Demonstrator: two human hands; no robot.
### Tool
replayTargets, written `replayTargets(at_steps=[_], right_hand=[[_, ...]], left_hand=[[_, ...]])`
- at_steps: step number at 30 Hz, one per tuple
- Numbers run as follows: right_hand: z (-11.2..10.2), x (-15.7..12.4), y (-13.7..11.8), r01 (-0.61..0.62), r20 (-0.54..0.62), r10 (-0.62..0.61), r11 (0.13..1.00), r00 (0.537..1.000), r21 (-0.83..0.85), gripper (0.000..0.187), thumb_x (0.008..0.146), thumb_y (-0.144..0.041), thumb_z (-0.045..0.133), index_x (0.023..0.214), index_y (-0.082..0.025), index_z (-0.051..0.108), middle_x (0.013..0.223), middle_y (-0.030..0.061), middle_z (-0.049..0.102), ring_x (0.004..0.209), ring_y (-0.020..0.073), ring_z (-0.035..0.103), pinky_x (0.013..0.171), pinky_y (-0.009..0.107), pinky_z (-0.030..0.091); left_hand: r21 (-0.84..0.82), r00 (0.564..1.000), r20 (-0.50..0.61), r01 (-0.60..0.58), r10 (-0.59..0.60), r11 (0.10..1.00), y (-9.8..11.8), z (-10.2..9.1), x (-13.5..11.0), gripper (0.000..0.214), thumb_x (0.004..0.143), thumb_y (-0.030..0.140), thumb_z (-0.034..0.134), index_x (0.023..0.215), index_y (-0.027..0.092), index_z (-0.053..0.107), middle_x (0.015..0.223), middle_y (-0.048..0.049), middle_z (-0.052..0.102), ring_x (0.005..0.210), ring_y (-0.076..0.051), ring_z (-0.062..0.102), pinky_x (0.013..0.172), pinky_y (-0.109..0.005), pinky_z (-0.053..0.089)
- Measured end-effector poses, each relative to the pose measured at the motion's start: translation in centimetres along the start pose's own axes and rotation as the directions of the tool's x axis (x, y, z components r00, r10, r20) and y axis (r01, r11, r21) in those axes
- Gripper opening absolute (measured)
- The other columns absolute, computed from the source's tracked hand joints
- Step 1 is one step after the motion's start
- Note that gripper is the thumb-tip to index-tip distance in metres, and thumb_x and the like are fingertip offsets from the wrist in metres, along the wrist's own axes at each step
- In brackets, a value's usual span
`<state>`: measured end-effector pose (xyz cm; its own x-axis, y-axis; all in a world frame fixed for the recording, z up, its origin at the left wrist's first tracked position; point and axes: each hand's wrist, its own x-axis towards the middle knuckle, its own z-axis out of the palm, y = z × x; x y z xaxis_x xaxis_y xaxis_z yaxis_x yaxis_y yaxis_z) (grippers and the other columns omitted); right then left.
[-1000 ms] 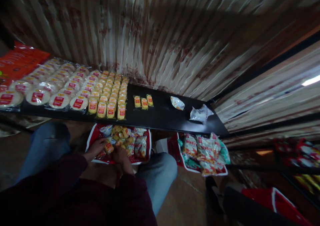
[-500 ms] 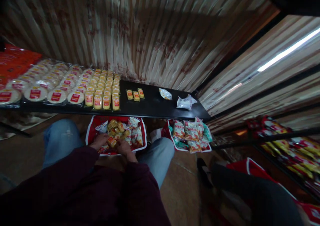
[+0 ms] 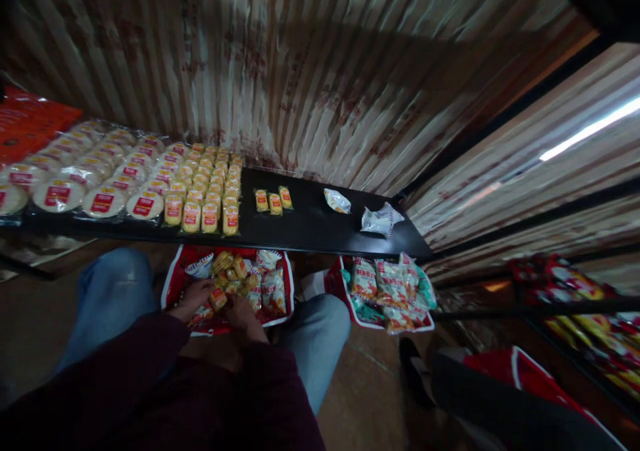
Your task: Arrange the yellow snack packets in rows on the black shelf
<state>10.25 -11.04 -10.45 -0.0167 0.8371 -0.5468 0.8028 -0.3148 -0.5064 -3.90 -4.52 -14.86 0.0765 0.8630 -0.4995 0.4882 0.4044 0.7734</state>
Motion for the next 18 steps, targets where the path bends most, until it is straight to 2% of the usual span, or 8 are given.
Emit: replayTargets(at_steps=[5, 8, 12, 18], right_hand=[[-0.3, 0.1, 0.1, 0.019, 0.034, -0.023, 0.994, 0.999, 0.109, 0.035, 0.081, -0.014, 0.048, 0.112, -0.019, 0.065, 0.102, 0.0076, 0.072, 0.087, 0.0166, 0.065, 0.070, 0.023, 0.044], [-0.5, 0.1, -0.2, 0.042, 0.014, -0.044, 0.996, 0.999, 0.078, 0.034, 0.083, -0.016, 0.047, 0.113, -0.019, 0.064, 0.102, 0.0105, 0.072, 0.090, 0.0192, 0.066, 0.072, 0.025, 0.045], [-0.8, -0.1, -0.7, 0.010, 0.015, -0.010, 1.000, 1.000, 0.016, 0.034, 0.085, -0.018, 0.046, 0.115, -0.017, 0.062, 0.104, 0.0152, 0.070, 0.092, 0.0231, 0.066, 0.073, 0.028, 0.045], [-1.1, -0.5, -1.0, -0.016, 0.047, 0.012, 0.997, 0.999, 0.077, 0.035, 0.085, -0.016, 0.047, 0.117, -0.016, 0.060, 0.105, 0.0154, 0.070, 0.095, 0.0232, 0.067, 0.074, 0.028, 0.046]], left_hand=[[0.030, 1.000, -0.001, 0.012, -0.012, 0.999, -0.5, 0.2, 0.3, 0.011, 0.073, 0.019, 0.059, 0.080, 0.016, 0.067, 0.088, -0.0079, 0.073, 0.084, -0.021, 0.067, 0.073, -0.026, 0.049], [0.019, 1.000, 0.004, 0.016, -0.016, 1.000, -0.7, 0.3, 0.3, 0.015, 0.078, 0.021, 0.055, 0.086, 0.016, 0.067, 0.091, -0.0080, 0.073, 0.086, -0.021, 0.067, 0.074, -0.026, 0.049], [0.027, 0.999, 0.014, 0.038, -0.038, 0.999, -0.6, 0.3, 0.1, 0.018, 0.080, 0.022, 0.052, 0.088, 0.015, 0.066, 0.093, -0.0086, 0.072, 0.089, -0.021, 0.066, 0.075, -0.027, 0.049], [0.012, 0.997, -0.014, 0.075, -0.074, 0.997, -0.1, 0.3, -0.2, 0.019, 0.077, 0.021, 0.053, 0.090, 0.016, 0.067, 0.092, -0.0073, 0.073, 0.088, -0.022, 0.067, 0.075, -0.028, 0.050]])
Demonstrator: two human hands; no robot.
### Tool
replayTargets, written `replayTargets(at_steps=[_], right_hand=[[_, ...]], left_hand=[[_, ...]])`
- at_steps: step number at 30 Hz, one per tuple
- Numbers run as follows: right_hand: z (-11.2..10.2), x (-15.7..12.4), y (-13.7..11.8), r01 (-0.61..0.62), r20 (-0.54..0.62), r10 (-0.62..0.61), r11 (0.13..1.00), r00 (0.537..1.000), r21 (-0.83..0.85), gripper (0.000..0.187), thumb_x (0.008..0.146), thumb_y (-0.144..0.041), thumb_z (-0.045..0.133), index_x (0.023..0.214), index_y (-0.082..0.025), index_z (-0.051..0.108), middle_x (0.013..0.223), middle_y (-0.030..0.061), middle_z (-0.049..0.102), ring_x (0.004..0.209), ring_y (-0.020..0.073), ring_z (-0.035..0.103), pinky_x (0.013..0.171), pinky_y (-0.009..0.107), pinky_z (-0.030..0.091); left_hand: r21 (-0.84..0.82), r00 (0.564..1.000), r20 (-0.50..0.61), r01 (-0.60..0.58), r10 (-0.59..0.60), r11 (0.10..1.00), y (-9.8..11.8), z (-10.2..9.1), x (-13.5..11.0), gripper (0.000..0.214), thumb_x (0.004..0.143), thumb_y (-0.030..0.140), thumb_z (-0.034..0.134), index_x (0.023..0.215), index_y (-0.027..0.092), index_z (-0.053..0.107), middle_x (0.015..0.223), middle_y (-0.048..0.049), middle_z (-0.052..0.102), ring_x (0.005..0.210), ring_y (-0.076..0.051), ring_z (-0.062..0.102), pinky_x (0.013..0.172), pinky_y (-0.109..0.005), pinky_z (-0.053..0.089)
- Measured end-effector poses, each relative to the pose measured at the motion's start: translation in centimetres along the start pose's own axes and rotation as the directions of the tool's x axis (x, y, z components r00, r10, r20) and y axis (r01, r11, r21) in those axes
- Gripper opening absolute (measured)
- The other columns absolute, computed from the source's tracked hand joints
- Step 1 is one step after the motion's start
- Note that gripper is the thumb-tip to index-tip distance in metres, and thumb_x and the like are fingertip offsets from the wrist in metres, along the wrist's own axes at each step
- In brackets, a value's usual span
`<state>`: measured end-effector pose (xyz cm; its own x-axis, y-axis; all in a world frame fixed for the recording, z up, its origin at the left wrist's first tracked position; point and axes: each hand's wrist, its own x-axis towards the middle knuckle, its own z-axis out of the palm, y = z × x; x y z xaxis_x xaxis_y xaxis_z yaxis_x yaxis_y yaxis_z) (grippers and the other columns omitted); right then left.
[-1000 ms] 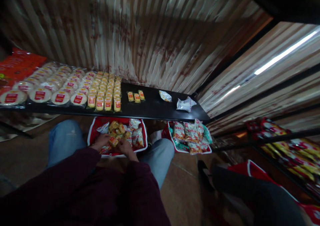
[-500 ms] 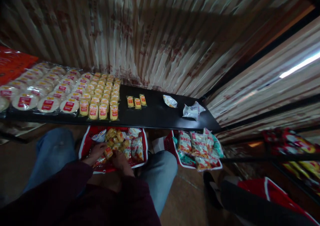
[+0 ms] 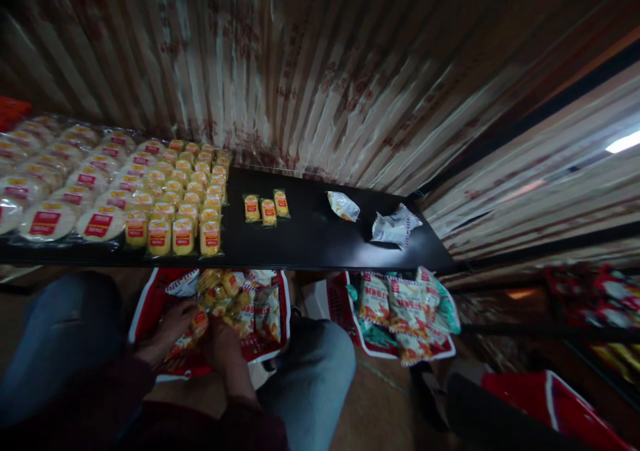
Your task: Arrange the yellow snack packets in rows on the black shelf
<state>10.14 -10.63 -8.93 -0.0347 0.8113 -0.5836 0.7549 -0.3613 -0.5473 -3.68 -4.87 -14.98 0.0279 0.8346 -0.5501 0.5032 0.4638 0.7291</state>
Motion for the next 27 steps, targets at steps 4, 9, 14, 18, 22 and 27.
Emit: replayTargets(at_steps=[4, 9, 14, 18, 22, 27], right_hand=[[-0.1, 0.3, -0.1, 0.032, 0.017, -0.033, 0.998, 0.999, 0.052, 0.035, 0.084, -0.014, 0.046, 0.116, -0.016, 0.060, 0.106, 0.0150, 0.070, 0.096, 0.0222, 0.066, 0.074, 0.026, 0.045], [-0.6, 0.9, 0.1, 0.059, 0.032, -0.063, 0.991, 0.997, 0.117, 0.038, 0.079, -0.011, 0.047, 0.114, -0.019, 0.059, 0.100, 0.0095, 0.069, 0.085, 0.0182, 0.065, 0.071, 0.025, 0.045], [-2.1, 1.1, 1.5, 0.096, 0.090, -0.108, 0.986, 0.990, 0.134, 0.037, 0.076, -0.009, 0.049, 0.110, -0.020, 0.061, 0.092, 0.0048, 0.068, 0.078, 0.0153, 0.062, 0.066, 0.022, 0.044], [-2.8, 1.2, 3.5, 0.074, 0.083, -0.089, 0.983, 0.993, 0.165, 0.027, 0.077, -0.009, 0.047, 0.097, -0.016, 0.064, 0.090, 0.0043, 0.069, 0.080, 0.0143, 0.062, 0.063, 0.019, 0.043], [-1.6, 1.4, 3.5, 0.086, -0.006, -0.086, 0.996, 0.996, -0.001, 0.027, 0.080, -0.013, 0.049, 0.102, -0.017, 0.064, 0.098, 0.0082, 0.070, 0.086, 0.0167, 0.064, 0.070, 0.022, 0.043], [-0.2, 0.9, 2.1, 0.091, -0.017, -0.093, 0.991, 0.996, -0.098, 0.030, 0.081, -0.013, 0.052, 0.109, -0.016, 0.063, 0.106, 0.0122, 0.069, 0.095, 0.0192, 0.063, 0.076, 0.025, 0.043]], left_hand=[[0.024, 1.000, -0.026, 0.016, -0.015, 1.000, 0.4, 0.0, 0.3, 0.016, 0.075, 0.020, 0.054, 0.083, 0.018, 0.067, 0.088, -0.0055, 0.073, 0.086, -0.022, 0.068, 0.075, -0.028, 0.049], [0.054, 0.997, -0.032, 0.067, -0.065, 0.996, 0.9, 0.4, 1.0, 0.013, 0.074, 0.018, 0.053, 0.069, 0.021, 0.065, 0.071, -0.0027, 0.071, 0.076, -0.021, 0.067, 0.067, -0.026, 0.048], [0.012, 0.991, -0.043, 0.129, -0.129, 0.992, 2.8, 1.1, 1.0, 0.014, 0.073, 0.018, 0.054, 0.062, 0.022, 0.061, 0.058, -0.0015, 0.066, 0.072, -0.022, 0.067, 0.058, -0.025, 0.045], [0.036, 0.996, -0.037, 0.083, -0.082, 0.996, 3.9, 2.0, 0.5, 0.014, 0.072, 0.015, 0.057, 0.060, 0.020, 0.061, 0.067, -0.0033, 0.070, 0.076, -0.021, 0.067, 0.065, -0.024, 0.046], [-0.065, 0.998, -0.069, -0.006, 0.001, 0.998, 3.1, 1.9, -0.2, 0.009, 0.075, 0.015, 0.056, 0.074, 0.019, 0.064, 0.080, -0.0046, 0.072, 0.085, -0.020, 0.067, 0.070, -0.024, 0.048], [-0.412, 0.995, -0.101, -0.025, -0.019, 0.911, 2.4, 0.0, -0.9, 0.030, 0.076, 0.024, 0.061, 0.105, 0.015, 0.060, 0.094, -0.0080, 0.071, 0.081, -0.018, 0.067, 0.067, -0.025, 0.051]])
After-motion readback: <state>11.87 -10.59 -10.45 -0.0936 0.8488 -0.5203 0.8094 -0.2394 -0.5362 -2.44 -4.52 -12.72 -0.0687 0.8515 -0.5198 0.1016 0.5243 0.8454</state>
